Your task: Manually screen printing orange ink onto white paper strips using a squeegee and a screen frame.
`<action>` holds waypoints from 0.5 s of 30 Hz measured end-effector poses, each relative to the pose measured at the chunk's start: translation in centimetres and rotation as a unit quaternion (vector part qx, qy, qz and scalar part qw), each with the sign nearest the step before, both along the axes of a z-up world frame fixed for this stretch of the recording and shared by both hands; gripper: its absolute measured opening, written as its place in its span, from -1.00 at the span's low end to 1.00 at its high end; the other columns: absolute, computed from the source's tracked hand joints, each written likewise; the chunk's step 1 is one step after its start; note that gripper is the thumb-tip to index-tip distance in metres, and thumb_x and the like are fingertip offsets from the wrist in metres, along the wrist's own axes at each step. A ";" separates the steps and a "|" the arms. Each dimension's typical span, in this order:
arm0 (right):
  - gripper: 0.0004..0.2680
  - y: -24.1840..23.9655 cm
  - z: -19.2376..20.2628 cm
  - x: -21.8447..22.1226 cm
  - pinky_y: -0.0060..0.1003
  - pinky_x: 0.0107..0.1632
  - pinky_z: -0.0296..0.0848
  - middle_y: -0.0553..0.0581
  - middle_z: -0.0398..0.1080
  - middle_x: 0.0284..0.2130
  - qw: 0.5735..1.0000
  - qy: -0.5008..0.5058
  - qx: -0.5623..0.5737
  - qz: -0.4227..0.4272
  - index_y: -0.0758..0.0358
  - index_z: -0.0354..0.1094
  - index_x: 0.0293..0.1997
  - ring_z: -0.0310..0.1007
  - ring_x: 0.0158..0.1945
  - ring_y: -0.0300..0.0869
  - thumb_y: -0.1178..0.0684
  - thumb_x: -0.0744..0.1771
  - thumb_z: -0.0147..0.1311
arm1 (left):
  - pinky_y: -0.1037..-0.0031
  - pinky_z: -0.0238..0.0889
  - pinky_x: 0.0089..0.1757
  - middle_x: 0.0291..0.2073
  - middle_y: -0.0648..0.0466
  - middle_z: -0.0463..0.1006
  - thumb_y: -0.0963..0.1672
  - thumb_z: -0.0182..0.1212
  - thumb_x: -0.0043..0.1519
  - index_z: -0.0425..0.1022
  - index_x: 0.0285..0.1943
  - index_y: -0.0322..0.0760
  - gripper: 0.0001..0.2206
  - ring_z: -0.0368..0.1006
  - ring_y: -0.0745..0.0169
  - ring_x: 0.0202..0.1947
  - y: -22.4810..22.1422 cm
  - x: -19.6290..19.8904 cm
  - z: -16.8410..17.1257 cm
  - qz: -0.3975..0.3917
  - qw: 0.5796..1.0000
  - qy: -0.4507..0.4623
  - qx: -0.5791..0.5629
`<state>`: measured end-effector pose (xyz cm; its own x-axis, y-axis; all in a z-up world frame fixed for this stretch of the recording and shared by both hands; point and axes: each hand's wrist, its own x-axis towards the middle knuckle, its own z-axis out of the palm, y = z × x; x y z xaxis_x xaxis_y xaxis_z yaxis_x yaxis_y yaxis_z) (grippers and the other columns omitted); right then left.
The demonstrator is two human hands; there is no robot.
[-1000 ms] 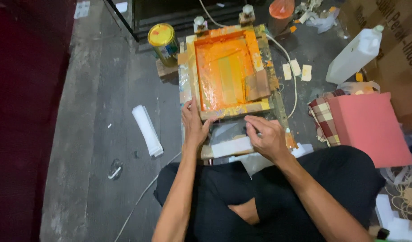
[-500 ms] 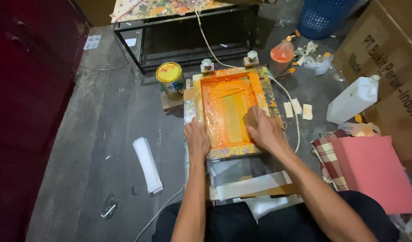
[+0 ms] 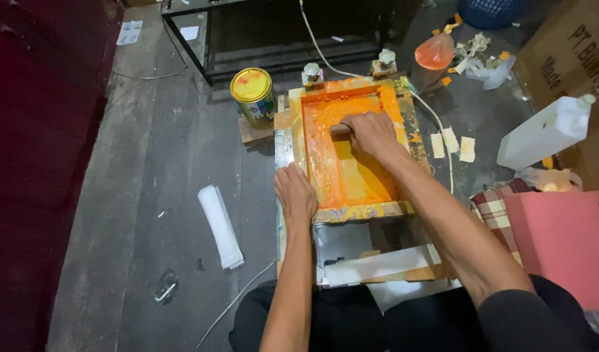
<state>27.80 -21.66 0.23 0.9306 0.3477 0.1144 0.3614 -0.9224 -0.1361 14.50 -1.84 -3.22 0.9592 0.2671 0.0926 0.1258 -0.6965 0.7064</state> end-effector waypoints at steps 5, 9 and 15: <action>-0.94 0.2 1.7 -1.3 -0.06 -0.23 0.50 0.04 0.46 -0.56 0.999 0.044 0.009 0.001 0.05 0.35 -0.46 0.57 -0.29 0.05 0.13 0.23 0.11 | 0.07 0.18 0.03 -0.06 -0.15 0.32 -0.06 -0.31 0.44 0.32 0.24 -0.35 -0.63 0.26 -0.28 0.02 0.0 0.1 -0.3 0.002 1.000 0.006 0.010; -0.98 -0.2 1.4 -2.6 0.08 -0.18 0.53 0.19 0.52 -0.45 0.997 0.071 -0.004 -0.010 0.13 0.44 -0.41 0.60 -0.22 0.17 0.10 0.24 0.13 | 0.10 0.17 0.01 -0.07 -0.15 0.32 -0.06 -0.32 0.46 0.33 0.26 -0.36 -0.62 0.26 -0.26 0.01 0.0 0.5 -1.7 0.003 1.000 -0.002 0.010; -0.91 0.0 3.0 -8.4 0.02 -0.28 0.52 0.08 0.43 -0.60 0.997 0.064 0.028 0.022 0.06 0.39 -0.45 0.58 -0.35 0.14 0.20 0.24 0.09 | -0.04 0.21 -0.01 -0.07 -0.24 0.33 -0.07 -0.29 0.44 0.32 0.23 -0.42 -0.62 0.27 -0.40 0.01 0.0 -0.1 -1.0 0.004 0.998 -0.049 0.026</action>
